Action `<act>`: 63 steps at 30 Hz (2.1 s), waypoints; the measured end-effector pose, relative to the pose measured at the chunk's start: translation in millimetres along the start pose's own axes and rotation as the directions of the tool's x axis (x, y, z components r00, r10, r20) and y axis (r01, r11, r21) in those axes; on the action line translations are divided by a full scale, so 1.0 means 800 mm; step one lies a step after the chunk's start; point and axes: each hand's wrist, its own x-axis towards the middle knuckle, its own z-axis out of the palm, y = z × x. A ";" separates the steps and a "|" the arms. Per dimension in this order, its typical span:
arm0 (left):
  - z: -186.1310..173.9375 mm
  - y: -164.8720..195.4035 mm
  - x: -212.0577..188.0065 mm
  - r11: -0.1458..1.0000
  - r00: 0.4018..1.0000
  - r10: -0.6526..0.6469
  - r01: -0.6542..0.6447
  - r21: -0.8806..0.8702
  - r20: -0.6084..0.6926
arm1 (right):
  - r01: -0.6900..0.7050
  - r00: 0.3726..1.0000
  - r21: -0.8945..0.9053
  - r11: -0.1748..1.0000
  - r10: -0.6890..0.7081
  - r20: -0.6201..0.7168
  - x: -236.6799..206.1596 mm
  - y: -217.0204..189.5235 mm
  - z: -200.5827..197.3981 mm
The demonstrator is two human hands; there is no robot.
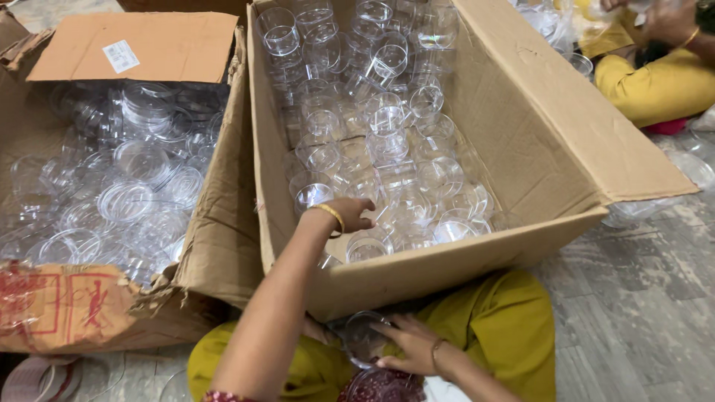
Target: The person sits on the floor between cardboard boxes filled with clear plastic cups and lids. They pick up cups and lids one at a time, fit lids onto cups or nest cups together, and place the assembled stacks into the boxes, occasionally moving loose cups aside.
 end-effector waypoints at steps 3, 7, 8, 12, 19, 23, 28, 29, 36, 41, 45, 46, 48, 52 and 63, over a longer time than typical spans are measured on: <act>-0.009 -0.011 0.038 0.990 0.997 -0.073 0.068 0.125 0.039 | 0.105 0.985 0.046 0.993 -0.097 -0.142 0.020 0.021 0.022; 0.011 -0.020 0.100 0.968 0.998 -0.059 0.049 0.247 0.032 | 0.280 0.927 0.325 0.903 -0.167 -0.336 0.043 0.059 0.056; 0.021 -0.018 0.115 0.947 0.996 -0.059 0.036 0.318 0.063 | 0.270 0.936 0.448 0.853 -0.124 -0.328 0.046 0.065 0.062; 0.058 -0.005 0.154 0.888 0.978 -0.127 0.037 0.459 0.168 | 0.288 0.937 0.572 0.768 -0.104 -0.332 0.046 0.071 0.072; 0.101 -0.010 0.150 0.934 0.993 -0.052 0.010 0.358 0.108 | 0.218 0.966 0.611 0.761 -0.080 -0.245 0.048 0.076 0.074; 0.082 -0.015 0.142 0.941 0.990 0.015 -0.060 0.334 0.137 | 0.179 0.981 0.674 0.717 -0.078 -0.178 0.045 0.071 0.066; -0.016 -0.014 0.066 0.999 0.992 -0.010 0.005 0.041 0.127 | 0.166 0.985 0.827 0.537 -0.048 -0.167 -0.027 0.034 -0.030; -0.038 -0.013 0.041 0.999 0.996 0.017 -0.020 0.043 0.084 | 0.262 0.960 0.750 0.608 -0.085 -0.266 -0.049 0.030 -0.065; -0.083 0.022 -0.107 0.889 0.936 0.299 -0.344 -0.301 -0.188 | 0.644 0.157 0.317 0.697 0.285 -0.946 -0.094 -0.013 -0.267; -0.057 0.043 -0.130 0.356 0.863 0.196 -0.505 -0.786 -0.466 | 0.512 0.460 0.542 0.666 0.320 -0.828 0.023 -0.054 -0.281; -0.032 0.063 -0.095 -0.098 0.776 -0.154 -0.629 -0.772 -0.612 | 0.691 0.652 0.683 0.238 0.204 -0.730 0.063 -0.050 -0.268; -0.028 0.067 -0.086 -0.180 0.756 -0.229 -0.652 -0.737 -0.613 | 0.694 0.667 0.682 0.232 0.152 -0.730 0.064 -0.044 -0.266; -0.021 0.072 -0.075 -0.344 0.810 -0.267 -0.586 -0.734 -0.521 | 0.698 0.690 0.681 0.220 0.049 -0.723 0.064 -0.031 -0.259; -0.010 0.074 -0.088 -0.398 0.899 -0.138 -0.434 -0.808 -0.415 | 0.562 0.823 0.813 0.153 -0.004 -0.568 0.059 -0.006 -0.252; 0.004 0.060 -0.094 -0.180 0.914 -0.210 -0.385 -0.905 -0.347 | 0.480 0.809 0.662 0.576 0.002 -0.588 0.047 -0.045 -0.263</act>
